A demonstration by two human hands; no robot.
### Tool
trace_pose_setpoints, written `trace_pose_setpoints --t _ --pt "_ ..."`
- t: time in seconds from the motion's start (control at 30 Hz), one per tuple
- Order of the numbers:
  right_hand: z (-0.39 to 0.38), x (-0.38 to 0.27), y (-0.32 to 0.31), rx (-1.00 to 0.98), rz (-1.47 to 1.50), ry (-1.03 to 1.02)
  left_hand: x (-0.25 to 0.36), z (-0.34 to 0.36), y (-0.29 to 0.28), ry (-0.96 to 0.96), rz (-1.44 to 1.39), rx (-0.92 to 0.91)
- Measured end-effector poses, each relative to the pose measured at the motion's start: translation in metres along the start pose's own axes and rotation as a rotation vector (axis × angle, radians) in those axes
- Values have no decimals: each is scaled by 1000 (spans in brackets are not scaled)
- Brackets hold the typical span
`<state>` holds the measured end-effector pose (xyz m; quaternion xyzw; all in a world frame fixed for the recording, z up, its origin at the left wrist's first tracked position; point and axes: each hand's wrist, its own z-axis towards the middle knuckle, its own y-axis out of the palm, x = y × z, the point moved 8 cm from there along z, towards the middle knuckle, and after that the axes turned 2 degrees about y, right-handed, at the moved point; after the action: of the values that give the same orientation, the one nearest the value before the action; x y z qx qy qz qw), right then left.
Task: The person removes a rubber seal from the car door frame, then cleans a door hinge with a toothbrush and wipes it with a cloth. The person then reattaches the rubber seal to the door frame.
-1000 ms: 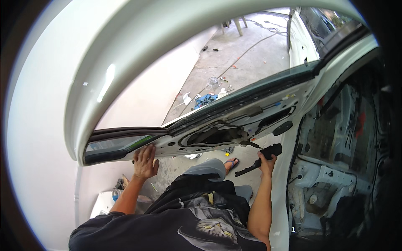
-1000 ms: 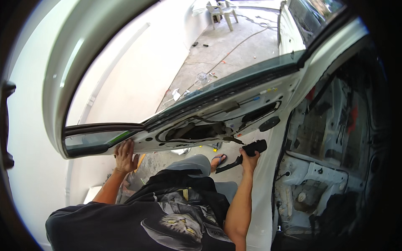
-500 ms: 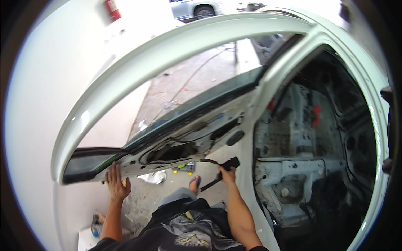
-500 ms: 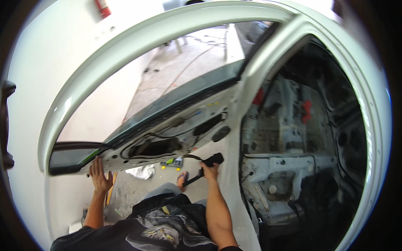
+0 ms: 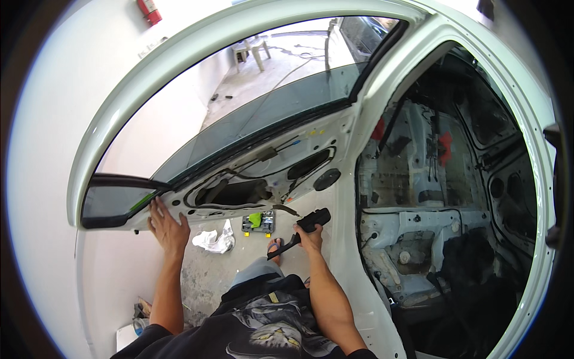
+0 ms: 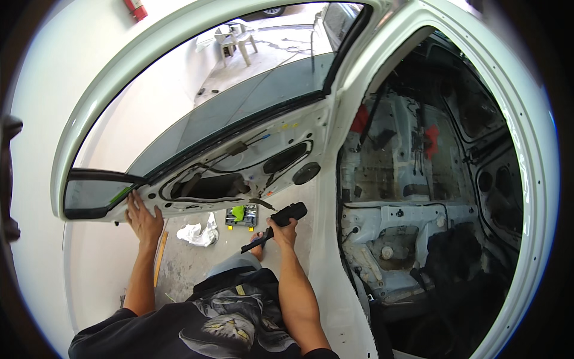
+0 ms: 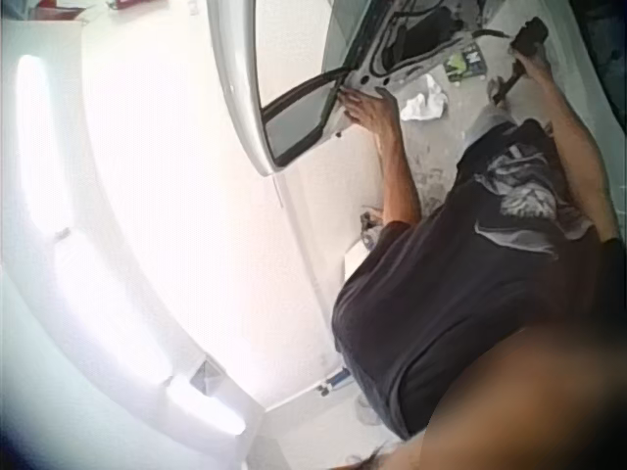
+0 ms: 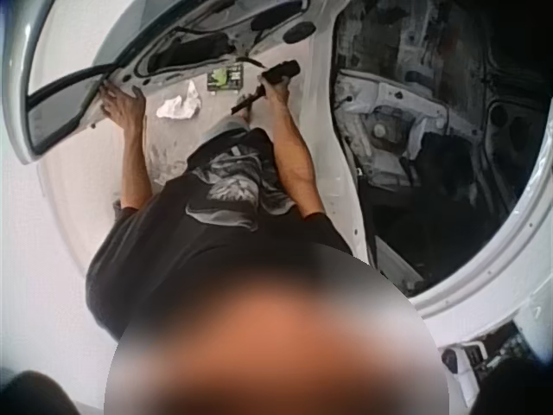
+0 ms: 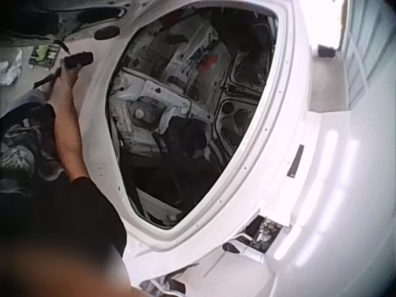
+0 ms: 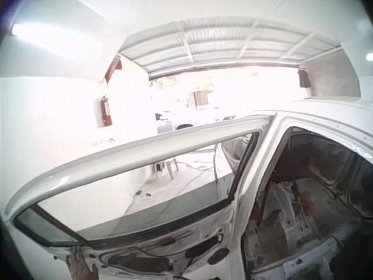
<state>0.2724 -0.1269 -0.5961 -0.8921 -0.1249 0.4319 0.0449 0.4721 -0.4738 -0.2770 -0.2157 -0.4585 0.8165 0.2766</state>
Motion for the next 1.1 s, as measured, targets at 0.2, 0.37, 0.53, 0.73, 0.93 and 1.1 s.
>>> trace_pose_setpoints --t 0.2,0.37,0.53,0.73,0.93,1.1 --pt "-9 -12 1 -46 -46 -41 8 7 -6 -11 50 -50" --pt "-10 -11 0 -21 -60 -42 7 8 -9 -3 61 -76" --pt "-10 -13 0 -42 -68 -34 10 10 -10 -9 55 -94" --pt "-11 -13 -1 -47 -78 -10 11 12 -15 -1 30 -106" --pt "-10 -15 -2 -37 -90 -44 14 13 -17 -4 10 -110" --pt "-11 -15 -4 -42 -87 -49 15 13 -18 -12 1 -96"
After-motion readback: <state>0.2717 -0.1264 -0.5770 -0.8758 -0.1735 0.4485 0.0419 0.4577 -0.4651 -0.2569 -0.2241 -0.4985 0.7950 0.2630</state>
